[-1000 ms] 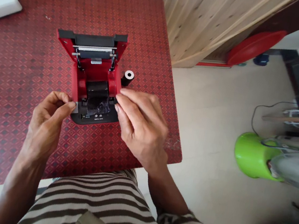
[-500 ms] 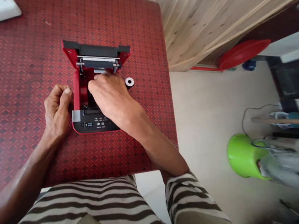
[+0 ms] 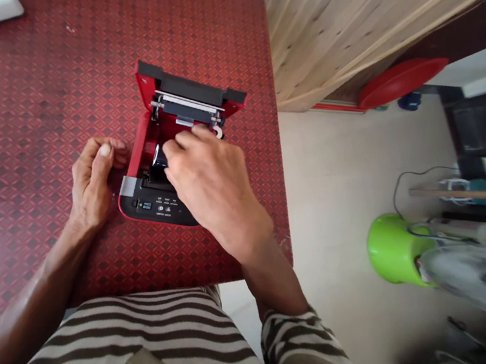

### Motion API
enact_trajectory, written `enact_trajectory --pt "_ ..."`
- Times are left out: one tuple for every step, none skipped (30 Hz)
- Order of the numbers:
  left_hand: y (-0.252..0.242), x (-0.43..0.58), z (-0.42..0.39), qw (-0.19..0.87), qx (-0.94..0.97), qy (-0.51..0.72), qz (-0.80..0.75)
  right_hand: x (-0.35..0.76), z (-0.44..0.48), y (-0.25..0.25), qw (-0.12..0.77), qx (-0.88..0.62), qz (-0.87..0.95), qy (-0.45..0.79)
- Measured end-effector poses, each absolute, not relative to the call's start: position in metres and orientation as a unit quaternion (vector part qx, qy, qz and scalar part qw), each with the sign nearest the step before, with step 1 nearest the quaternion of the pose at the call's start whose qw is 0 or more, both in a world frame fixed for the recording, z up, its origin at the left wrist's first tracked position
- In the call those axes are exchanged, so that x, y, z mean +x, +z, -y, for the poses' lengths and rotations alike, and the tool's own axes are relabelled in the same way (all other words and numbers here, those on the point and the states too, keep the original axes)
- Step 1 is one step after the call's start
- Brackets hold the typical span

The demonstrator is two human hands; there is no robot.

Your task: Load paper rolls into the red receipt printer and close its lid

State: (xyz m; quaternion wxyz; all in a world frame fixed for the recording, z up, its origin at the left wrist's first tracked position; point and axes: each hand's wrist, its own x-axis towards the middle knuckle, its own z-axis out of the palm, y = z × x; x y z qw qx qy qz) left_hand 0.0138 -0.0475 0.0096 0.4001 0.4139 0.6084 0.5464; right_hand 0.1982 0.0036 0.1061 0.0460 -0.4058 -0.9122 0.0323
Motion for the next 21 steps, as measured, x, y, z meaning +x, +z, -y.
enact_trajectory --pt "0.01 0.016 0.048 0.401 0.42 0.553 -0.598 0.197 -0.004 0.107 0.041 -0.407 0.912 0.029" --pt "0.011 0.017 0.049 0.402 0.428 0.559 -0.586 0.197 -0.004 0.107 0.037 -0.407 0.912 0.028" --pt "0.013 0.018 0.049 0.407 0.436 0.562 -0.573 0.196 -0.005 0.107 0.035 -0.407 0.912 0.027" --pt "0.014 0.018 0.047 0.416 0.445 0.56 -0.561 0.196 -0.005 0.107 0.037 -0.406 0.913 0.027" --pt "0.016 0.017 0.043 0.426 0.456 0.554 -0.551 0.197 -0.004 0.106 0.043 -0.404 0.913 0.024" --pt "0.017 0.016 0.037 0.433 0.469 0.546 -0.542 0.198 -0.003 0.105 0.053 -0.401 0.914 0.021" --pt "0.018 0.014 0.03 0.437 0.483 0.539 -0.534 0.198 -0.001 0.103 0.064 -0.399 0.914 0.018" --pt "0.019 0.011 0.02 0.438 0.499 0.534 -0.523 0.199 0.001 0.102 0.074 -0.399 0.914 0.015" --pt "0.02 0.009 0.009 0.44 0.515 0.532 -0.508 0.2 0.003 0.101 0.082 -0.403 0.911 0.015" --pt "0.021 0.007 -0.003 0.451 0.525 0.536 -0.484 0.2 0.005 0.101 0.087 -0.41 0.908 0.015" --pt "0.021 0.007 -0.014 0.475 0.536 0.526 -0.46 0.2 0.007 0.101 0.089 -0.419 0.903 0.016" --pt "0.022 0.006 -0.024 0.492 0.543 0.51 -0.45 0.201 0.009 0.102 0.092 -0.428 0.899 0.018" --pt "0.022 0.007 -0.032 0.507 0.55 0.492 -0.446 0.202 0.01 0.103 0.096 -0.434 0.896 0.019" --pt "0.023 0.009 -0.037 0.515 0.555 0.477 -0.447 0.204 0.011 0.105 0.104 -0.435 0.894 0.021" --pt "0.024 0.01 -0.041 0.516 0.559 0.466 -0.451 0.207 0.012 0.107 0.117 -0.435 0.892 0.023" --pt "0.025 0.012 -0.042 0.513 0.564 0.461 -0.455 0.211 0.013 0.108 0.137 -0.434 0.89 0.027" --pt "0.026 0.014 -0.042 0.507 0.569 0.459 -0.457 0.216 0.014 0.109 0.165 -0.434 0.885 0.039" --pt "0.028 0.015 -0.041 0.501 0.574 0.458 -0.458 0.222 0.016 0.108 0.201 -0.437 0.874 0.06" --pt "0.028 0.016 -0.04 0.496 0.58 0.456 -0.458 0.228 0.018 0.106 0.246 -0.442 0.858 0.089" --pt "0.029 0.016 -0.039 0.49 0.586 0.454 -0.459 0.234 0.022 0.103 0.296 -0.45 0.833 0.125" --pt "0.03 0.017 -0.038 0.482 0.593 0.452 -0.46 0.239 0.027 0.098 0.345 -0.46 0.801 0.166"
